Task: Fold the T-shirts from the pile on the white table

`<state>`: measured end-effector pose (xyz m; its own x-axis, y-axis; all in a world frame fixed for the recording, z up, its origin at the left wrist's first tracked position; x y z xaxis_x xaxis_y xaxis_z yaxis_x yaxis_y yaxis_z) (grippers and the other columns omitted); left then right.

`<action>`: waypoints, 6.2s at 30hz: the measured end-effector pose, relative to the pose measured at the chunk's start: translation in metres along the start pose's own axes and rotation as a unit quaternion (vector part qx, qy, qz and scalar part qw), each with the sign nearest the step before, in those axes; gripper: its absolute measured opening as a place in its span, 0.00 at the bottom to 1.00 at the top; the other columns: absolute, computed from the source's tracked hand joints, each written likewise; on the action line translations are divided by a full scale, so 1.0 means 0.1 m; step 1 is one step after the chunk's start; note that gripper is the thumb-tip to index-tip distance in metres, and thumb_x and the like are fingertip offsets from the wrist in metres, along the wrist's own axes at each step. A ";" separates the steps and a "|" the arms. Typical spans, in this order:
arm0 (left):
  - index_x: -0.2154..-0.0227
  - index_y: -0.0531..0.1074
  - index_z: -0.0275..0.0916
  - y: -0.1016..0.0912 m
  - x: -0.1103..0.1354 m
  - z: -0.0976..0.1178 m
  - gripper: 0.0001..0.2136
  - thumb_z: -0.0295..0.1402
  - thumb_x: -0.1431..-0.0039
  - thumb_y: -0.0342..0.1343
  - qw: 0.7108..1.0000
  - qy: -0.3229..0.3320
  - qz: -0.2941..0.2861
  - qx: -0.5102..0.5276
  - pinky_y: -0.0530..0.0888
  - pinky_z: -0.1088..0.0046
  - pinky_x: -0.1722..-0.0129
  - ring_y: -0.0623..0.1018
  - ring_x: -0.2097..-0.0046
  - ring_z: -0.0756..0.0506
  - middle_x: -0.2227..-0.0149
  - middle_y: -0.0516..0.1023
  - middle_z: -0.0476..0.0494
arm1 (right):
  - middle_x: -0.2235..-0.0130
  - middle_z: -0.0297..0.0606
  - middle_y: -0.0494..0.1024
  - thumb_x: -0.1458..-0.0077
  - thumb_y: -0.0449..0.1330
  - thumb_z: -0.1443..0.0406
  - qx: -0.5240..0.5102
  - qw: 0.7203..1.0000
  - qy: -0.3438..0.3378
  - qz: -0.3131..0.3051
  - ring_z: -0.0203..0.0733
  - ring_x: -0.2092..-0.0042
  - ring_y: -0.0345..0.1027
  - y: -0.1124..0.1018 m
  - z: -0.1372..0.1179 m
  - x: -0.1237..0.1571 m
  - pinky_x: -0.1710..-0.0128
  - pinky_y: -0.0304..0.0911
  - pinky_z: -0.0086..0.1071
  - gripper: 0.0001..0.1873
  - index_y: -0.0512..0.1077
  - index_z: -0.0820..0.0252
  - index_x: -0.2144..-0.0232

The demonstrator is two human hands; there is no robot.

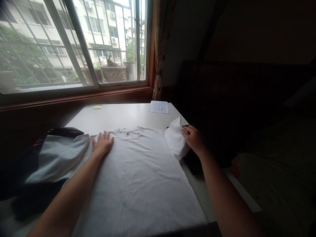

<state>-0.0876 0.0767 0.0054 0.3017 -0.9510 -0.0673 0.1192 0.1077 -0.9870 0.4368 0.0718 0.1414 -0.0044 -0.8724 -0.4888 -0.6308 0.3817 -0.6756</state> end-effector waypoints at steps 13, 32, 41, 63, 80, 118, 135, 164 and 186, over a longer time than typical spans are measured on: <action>0.28 0.52 0.44 -0.01 0.00 0.00 0.32 0.50 0.30 0.31 1.000 0.002 0.002 0.004 0.45 0.34 0.32 0.44 0.25 0.33 0.25 0.45 0.44 | 0.63 0.40 0.81 0.36 0.55 0.58 -0.067 0.959 -0.086 -0.262 0.40 0.68 0.74 0.45 -0.92 0.64 0.67 0.69 0.30 0.19 0.80 0.57 0.50; 0.46 0.73 0.44 -0.53 0.39 1.20 0.16 0.34 0.32 0.47 0.963 0.220 0.088 0.130 0.66 0.63 0.37 0.71 0.42 0.39 0.44 0.76 0.43 | 0.65 0.37 0.71 0.44 0.55 0.69 0.123 0.987 -0.069 -0.082 0.40 0.68 0.69 0.49 -0.06 1.39 0.65 0.64 0.32 0.04 0.67 0.55 0.69; 0.42 0.70 0.41 -0.10 0.56 2.55 0.19 0.40 0.34 0.56 0.939 0.303 -0.024 0.162 0.69 0.63 0.43 0.74 0.45 0.38 0.45 0.77 0.38 | 0.64 0.38 0.72 0.41 0.54 0.70 0.126 0.985 -0.090 -0.070 0.44 0.64 0.70 0.47 -0.07 1.46 0.61 0.65 0.34 0.07 0.70 0.54 0.64; 0.58 0.79 0.40 0.32 -0.10 3.31 0.16 0.47 0.38 0.57 0.961 0.175 -0.125 0.171 0.73 0.61 0.51 0.73 0.42 0.31 0.46 0.76 0.31 | 0.66 0.40 0.71 0.46 0.53 0.75 0.182 0.977 -0.105 -0.033 0.48 0.61 0.67 0.42 -0.19 1.47 0.60 0.64 0.38 0.11 0.62 0.52 0.71; 0.45 0.69 0.40 0.22 -0.11 3.15 0.16 0.35 0.35 0.56 0.938 0.205 -0.138 0.242 0.74 0.72 0.59 0.81 0.58 0.45 0.56 0.82 0.40 | 0.62 0.39 0.72 0.45 0.54 0.77 0.147 0.984 -0.094 -0.044 0.47 0.58 0.68 0.46 -0.11 1.48 0.55 0.64 0.37 0.12 0.68 0.55 0.63; 0.33 0.58 0.41 0.24 -0.04 3.33 0.34 0.29 0.42 0.63 0.890 0.302 -0.102 0.325 0.75 0.62 0.48 0.80 0.53 0.44 0.38 0.69 0.32 | 0.66 0.38 0.72 0.46 0.60 0.76 0.196 0.973 -0.113 -0.035 0.46 0.60 0.64 0.43 -0.16 1.45 0.59 0.62 0.37 0.10 0.68 0.55 0.68; 0.32 0.55 0.43 -0.01 0.13 2.55 0.36 0.31 0.43 0.60 0.863 0.214 -0.327 0.319 0.74 0.76 0.66 0.79 0.64 0.48 0.60 0.80 0.44 | 0.63 0.38 0.76 0.34 0.56 0.69 0.104 0.957 -0.247 -0.107 0.43 0.59 0.67 0.47 -0.58 1.61 0.54 0.62 0.38 0.06 0.73 0.57 0.61; 0.28 0.52 0.45 0.39 0.47 3.44 0.27 0.45 0.26 0.38 0.883 0.458 -0.074 0.069 0.47 0.48 0.29 0.49 0.25 0.40 0.26 0.49 0.42 | 0.66 0.37 0.74 0.38 0.61 0.69 0.145 0.970 -0.176 -0.087 0.43 0.60 0.67 0.48 -0.33 1.53 0.56 0.64 0.37 0.07 0.71 0.57 0.71; 0.30 0.56 0.37 0.32 0.71 3.31 0.27 0.42 0.27 0.42 0.874 0.476 -0.033 0.086 0.53 0.58 0.29 0.55 0.27 0.41 0.27 0.54 0.36 | 0.60 0.40 0.79 0.39 0.53 0.76 0.067 0.984 -0.153 -0.053 0.46 0.56 0.71 0.42 -0.24 1.53 0.52 0.69 0.41 0.15 0.76 0.56 0.58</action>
<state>0.2506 0.1079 0.0176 -0.6259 -0.7580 -0.1835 0.2727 0.0077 -0.9621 0.3912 -0.0530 0.0517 0.3036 -0.7840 -0.5414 -0.5075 0.3479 -0.7883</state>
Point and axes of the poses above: each hand's wrist, its own x-axis away from the middle knuckle, its own y-axis out of the palm, z = x × y, the point moved 8 cm from there along -x, towards the middle knuckle
